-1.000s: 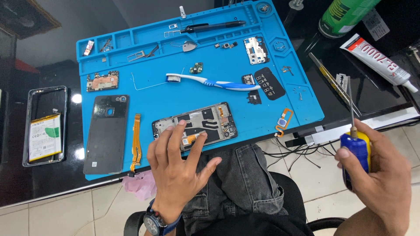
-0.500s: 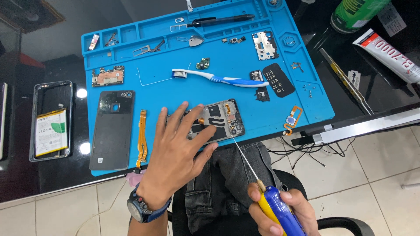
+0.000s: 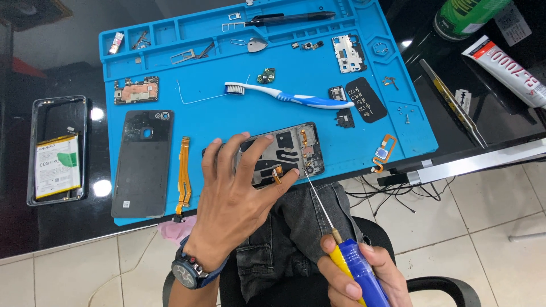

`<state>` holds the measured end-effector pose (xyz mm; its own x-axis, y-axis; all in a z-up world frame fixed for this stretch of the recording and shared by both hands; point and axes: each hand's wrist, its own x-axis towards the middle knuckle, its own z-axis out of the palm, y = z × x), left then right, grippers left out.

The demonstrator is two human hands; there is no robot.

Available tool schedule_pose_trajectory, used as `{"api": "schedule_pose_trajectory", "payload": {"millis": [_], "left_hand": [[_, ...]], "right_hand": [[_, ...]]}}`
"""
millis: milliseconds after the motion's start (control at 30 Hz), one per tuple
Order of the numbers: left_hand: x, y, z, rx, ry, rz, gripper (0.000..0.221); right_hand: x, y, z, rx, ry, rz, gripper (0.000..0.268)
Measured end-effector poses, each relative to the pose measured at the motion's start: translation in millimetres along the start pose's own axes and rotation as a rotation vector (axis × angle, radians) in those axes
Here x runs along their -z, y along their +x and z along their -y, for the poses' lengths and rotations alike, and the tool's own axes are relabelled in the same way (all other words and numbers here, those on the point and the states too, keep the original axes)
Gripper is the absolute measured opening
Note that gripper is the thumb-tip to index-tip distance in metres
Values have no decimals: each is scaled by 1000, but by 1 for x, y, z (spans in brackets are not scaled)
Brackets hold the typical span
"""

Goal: The person disassembles a smartphone, using tweezers to remove a small internal component. They then use a soldering iron to work on a detached ribbon cable and the phone's motherboard, before placing the tools and parts back on the blue work mat.

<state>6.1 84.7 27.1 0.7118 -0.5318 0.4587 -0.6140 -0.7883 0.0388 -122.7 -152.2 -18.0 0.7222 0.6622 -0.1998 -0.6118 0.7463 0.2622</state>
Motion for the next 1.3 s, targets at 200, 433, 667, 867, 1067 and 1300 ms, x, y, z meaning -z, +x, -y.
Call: {"api": "schedule_pose_trajectory", "payload": {"millis": [200, 433, 667, 867, 1067, 1300], "left_hand": [[-2, -4, -1, -11, 25, -6, 42], [-5, -6, 0, -26, 69, 21, 47], [-5, -6, 0, -32, 82, 5, 48], [-5, -5, 0, -39, 95, 20, 50], [-5, -6, 0, -46, 98, 12, 55], [-4, -5, -1, -40, 107, 5, 51]], "right_hand": [[-4, 1, -4, 20, -29, -14, 39], [-5, 4, -5, 33, -58, -18, 36], [-4, 5, -4, 31, -72, 10, 36], [-3, 7, -6, 47, -65, -24, 35], [-2, 6, -5, 39, -46, -5, 36], [0, 5, -2, 29, -89, -13, 36]]}}
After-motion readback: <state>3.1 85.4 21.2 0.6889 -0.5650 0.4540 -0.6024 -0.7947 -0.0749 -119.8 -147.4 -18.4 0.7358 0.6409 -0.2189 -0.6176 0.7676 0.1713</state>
